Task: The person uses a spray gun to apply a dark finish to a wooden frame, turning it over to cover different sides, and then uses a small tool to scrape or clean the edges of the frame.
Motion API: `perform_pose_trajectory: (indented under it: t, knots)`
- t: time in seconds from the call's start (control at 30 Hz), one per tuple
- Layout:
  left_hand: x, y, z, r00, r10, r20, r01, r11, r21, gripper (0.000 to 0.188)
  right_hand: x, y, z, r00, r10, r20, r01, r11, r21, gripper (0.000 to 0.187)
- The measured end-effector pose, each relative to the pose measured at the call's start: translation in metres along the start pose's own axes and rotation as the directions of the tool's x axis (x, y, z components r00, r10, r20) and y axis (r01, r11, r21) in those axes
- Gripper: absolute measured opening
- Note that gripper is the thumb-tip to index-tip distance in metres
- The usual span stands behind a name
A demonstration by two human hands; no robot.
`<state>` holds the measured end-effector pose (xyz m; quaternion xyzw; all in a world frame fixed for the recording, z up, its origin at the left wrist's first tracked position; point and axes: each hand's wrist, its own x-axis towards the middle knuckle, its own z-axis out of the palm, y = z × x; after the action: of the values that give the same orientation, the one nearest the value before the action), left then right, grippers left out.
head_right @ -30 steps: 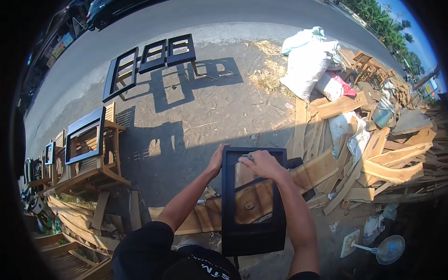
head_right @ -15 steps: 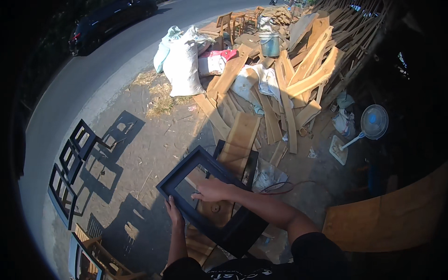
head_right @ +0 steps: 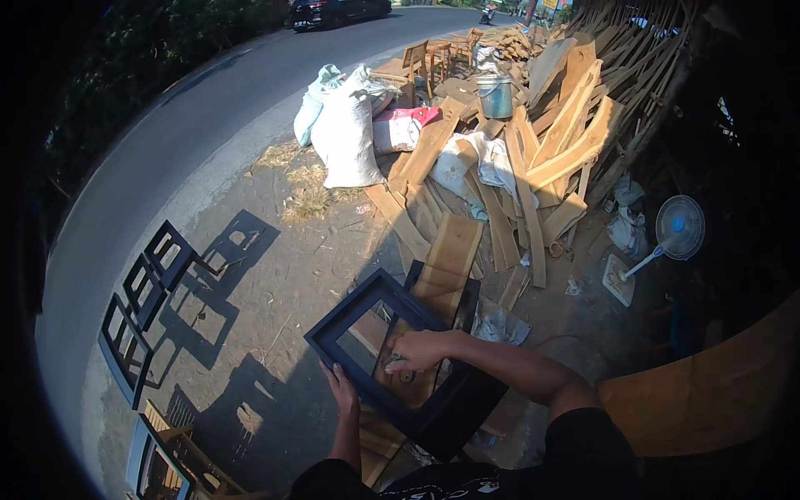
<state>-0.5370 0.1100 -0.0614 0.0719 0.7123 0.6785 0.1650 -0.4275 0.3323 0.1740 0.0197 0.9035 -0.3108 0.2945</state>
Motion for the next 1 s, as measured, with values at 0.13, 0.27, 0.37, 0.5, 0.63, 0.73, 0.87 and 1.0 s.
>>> perform_pose_trajectory:
  t: [0.13, 0.27, 0.37, 0.5, 0.63, 0.73, 0.87, 1.0]
  knots:
    - [-0.031, 0.014, 0.003, 0.999, 0.029, 0.036, -0.033, 0.994, 0.102, 0.065, -0.039, 0.023, 0.037, 0.992, 0.130, -0.009, -0.130, 0.986, -0.109, 0.064]
    - [-0.042, 0.009, 0.000, 0.991, 0.127, 0.040, -0.133, 0.955, 0.265, 0.067, -0.009, -0.008, 0.030, 0.997, -0.046, 0.069, 0.021, 0.943, 0.333, 0.062]
    - [-0.047, 0.011, 0.006, 0.994, 0.095, 0.048, -0.102, 0.980, 0.168, 0.067, 0.046, -0.016, 0.010, 0.914, 0.049, -0.403, -0.030, 0.998, 0.052, 0.058]
    - [-0.040, 0.014, 0.002, 0.999, 0.020, 0.050, -0.024, 0.997, 0.072, 0.068, 0.086, -0.013, -0.059, 0.721, 0.166, -0.673, -0.285, 0.956, -0.070, 0.055]
    - [-0.038, 0.032, -0.012, 0.989, -0.123, 0.086, 0.131, 0.986, -0.102, 0.071, 0.085, -0.015, -0.073, 0.858, 0.099, -0.504, -0.260, 0.931, -0.258, 0.053]
    - [-0.012, 0.004, -0.019, 0.995, -0.089, 0.042, 0.092, 0.993, -0.080, 0.066, 0.089, -0.065, -0.070, 0.993, 0.113, -0.023, -0.108, 0.983, 0.148, 0.057]
    - [0.070, 0.022, -0.025, 0.986, -0.155, 0.067, 0.168, 0.935, -0.313, 0.061, 0.140, -0.096, -0.087, 0.918, 0.049, -0.392, -0.001, 0.993, 0.121, 0.058]
    - [0.113, 0.018, -0.029, 0.952, -0.199, 0.234, 0.275, 0.893, -0.357, 0.053, 0.209, -0.082, -0.101, 0.980, 0.135, -0.144, -0.152, 0.981, -0.116, 0.060]
